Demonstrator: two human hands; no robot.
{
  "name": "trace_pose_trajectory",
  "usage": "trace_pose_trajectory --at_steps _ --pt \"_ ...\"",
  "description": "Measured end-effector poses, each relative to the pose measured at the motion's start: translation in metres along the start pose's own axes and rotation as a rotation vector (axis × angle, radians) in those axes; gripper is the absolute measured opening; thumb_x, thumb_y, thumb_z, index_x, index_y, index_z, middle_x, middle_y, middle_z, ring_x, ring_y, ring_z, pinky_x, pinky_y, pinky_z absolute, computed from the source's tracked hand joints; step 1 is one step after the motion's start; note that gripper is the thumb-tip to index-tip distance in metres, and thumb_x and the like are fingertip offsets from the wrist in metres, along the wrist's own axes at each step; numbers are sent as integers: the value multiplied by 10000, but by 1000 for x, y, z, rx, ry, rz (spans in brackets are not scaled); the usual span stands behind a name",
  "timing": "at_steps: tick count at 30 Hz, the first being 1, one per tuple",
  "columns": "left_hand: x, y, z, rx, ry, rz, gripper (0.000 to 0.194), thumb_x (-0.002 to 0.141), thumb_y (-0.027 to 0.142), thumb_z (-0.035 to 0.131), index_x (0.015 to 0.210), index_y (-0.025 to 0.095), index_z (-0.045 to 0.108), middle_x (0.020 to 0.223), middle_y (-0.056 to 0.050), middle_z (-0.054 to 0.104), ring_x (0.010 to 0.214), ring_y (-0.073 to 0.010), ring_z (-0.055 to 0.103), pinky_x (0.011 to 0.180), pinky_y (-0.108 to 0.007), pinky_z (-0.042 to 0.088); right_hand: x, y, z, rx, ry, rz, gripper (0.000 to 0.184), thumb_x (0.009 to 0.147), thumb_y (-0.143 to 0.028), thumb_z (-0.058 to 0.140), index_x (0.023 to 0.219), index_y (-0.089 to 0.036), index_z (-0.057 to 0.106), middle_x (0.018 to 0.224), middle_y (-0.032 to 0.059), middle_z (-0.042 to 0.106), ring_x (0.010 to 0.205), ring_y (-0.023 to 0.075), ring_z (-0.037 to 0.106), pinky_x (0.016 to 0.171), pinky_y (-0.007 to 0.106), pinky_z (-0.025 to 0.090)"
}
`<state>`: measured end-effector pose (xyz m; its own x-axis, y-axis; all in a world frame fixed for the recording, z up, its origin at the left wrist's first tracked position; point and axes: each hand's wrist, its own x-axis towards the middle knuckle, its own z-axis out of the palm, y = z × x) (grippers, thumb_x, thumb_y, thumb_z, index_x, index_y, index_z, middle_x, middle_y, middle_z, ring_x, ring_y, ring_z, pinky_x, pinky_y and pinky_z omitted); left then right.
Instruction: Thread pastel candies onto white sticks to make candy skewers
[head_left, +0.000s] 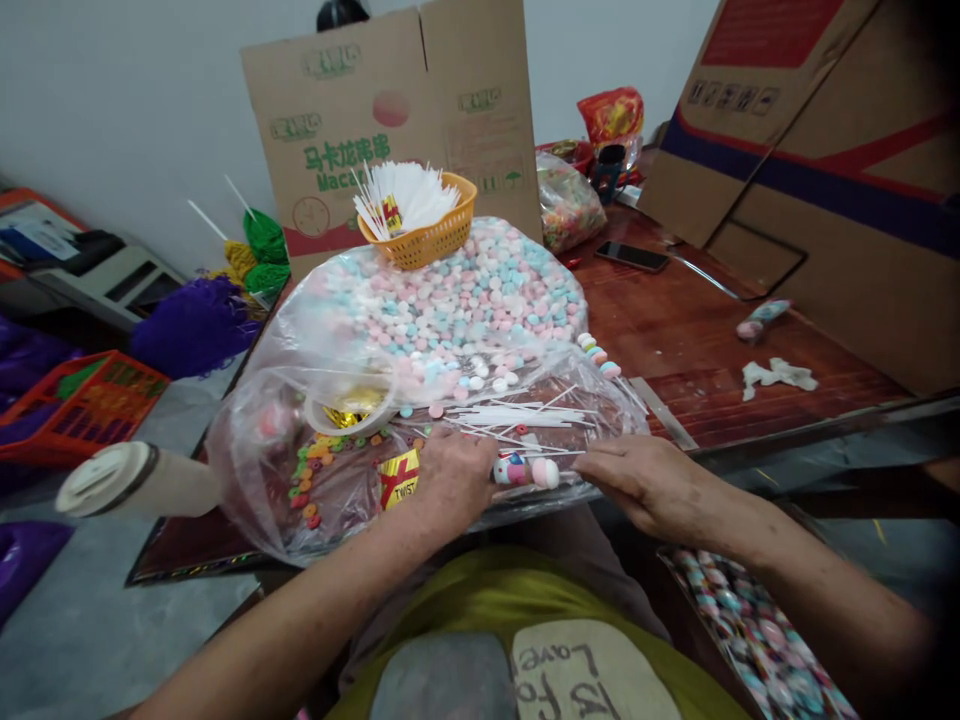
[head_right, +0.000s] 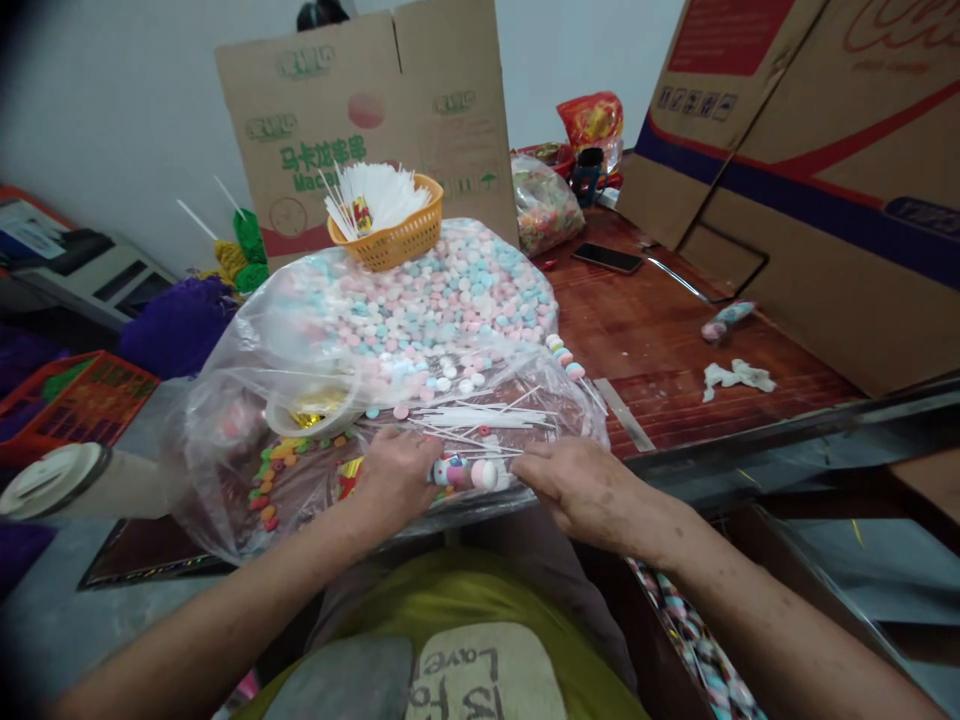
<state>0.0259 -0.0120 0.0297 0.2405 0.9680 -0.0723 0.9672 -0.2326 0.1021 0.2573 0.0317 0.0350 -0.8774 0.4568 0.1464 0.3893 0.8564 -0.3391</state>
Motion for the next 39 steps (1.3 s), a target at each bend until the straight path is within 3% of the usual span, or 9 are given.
trace_pose_trajectory --at_steps 6,13,20,23,26,28,32,36,39 --pt "6 17 15 -16 75 103 179 749 328 550 801 167 607 752 -90 672 785 -246 616 756 -361 398 13 -9 21 14 1 72 181 773 -58 425 818 -153 572 746 50 592 671 142 512 583 239 314" --pt "7 9 6 -181 -168 44 413 651 514 626 917 201 583 789 -48 666 744 -240 615 621 -290 424 17 -3 19 -117 93 40 168 824 -146 441 721 -156 574 686 43 575 643 137 476 578 258 262" --pt "11 19 10 -253 -241 44 245 741 291 537 959 183 570 840 -65 669 783 -234 623 648 -292 439 28 -20 42 -48 45 36 126 724 -86 458 690 -145 565 693 57 592 637 154 483 589 281 278" --pt "9 15 8 -425 -243 98 455 720 383 592 1112 168 509 980 -86 650 882 -234 606 723 -305 454 33 -17 50 19 44 44 112 759 -127 467 708 -146 565 703 55 604 640 154 496 597 277 299" --pt "-2 -4 7 -416 -119 156 810 626 476 680 1303 179 349 1212 -136 536 1092 -285 496 880 -393 403 30 -6 42 147 139 113 208 856 -194 409 694 -156 533 656 32 562 620 136 483 596 257 326" --pt "-12 -17 7 -384 -101 110 699 685 420 644 1291 199 373 1199 -128 543 1087 -287 491 882 -414 391 24 0 31 217 176 118 260 892 -225 374 680 -160 510 636 20 533 604 123 464 585 243 333" --pt "-21 -41 -1 -680 -356 108 278 814 298 488 1062 191 553 964 -33 631 891 -181 556 805 -285 423 14 4 12 207 154 -25 254 902 -206 373 691 -160 507 649 21 525 639 127 452 611 251 334" --pt "-20 -55 -17 -963 -687 141 374 725 374 608 1029 160 568 883 5 616 796 -145 538 733 -222 428 8 5 1 214 152 -73 211 904 -196 393 738 -162 519 664 16 516 666 125 446 640 252 339" --pt "-17 -52 -20 -994 -655 100 447 677 375 657 1062 167 568 892 11 607 796 -147 528 723 -219 422 10 3 -1 202 156 -87 196 904 -191 397 757 -162 522 672 18 521 672 126 447 646 254 341"
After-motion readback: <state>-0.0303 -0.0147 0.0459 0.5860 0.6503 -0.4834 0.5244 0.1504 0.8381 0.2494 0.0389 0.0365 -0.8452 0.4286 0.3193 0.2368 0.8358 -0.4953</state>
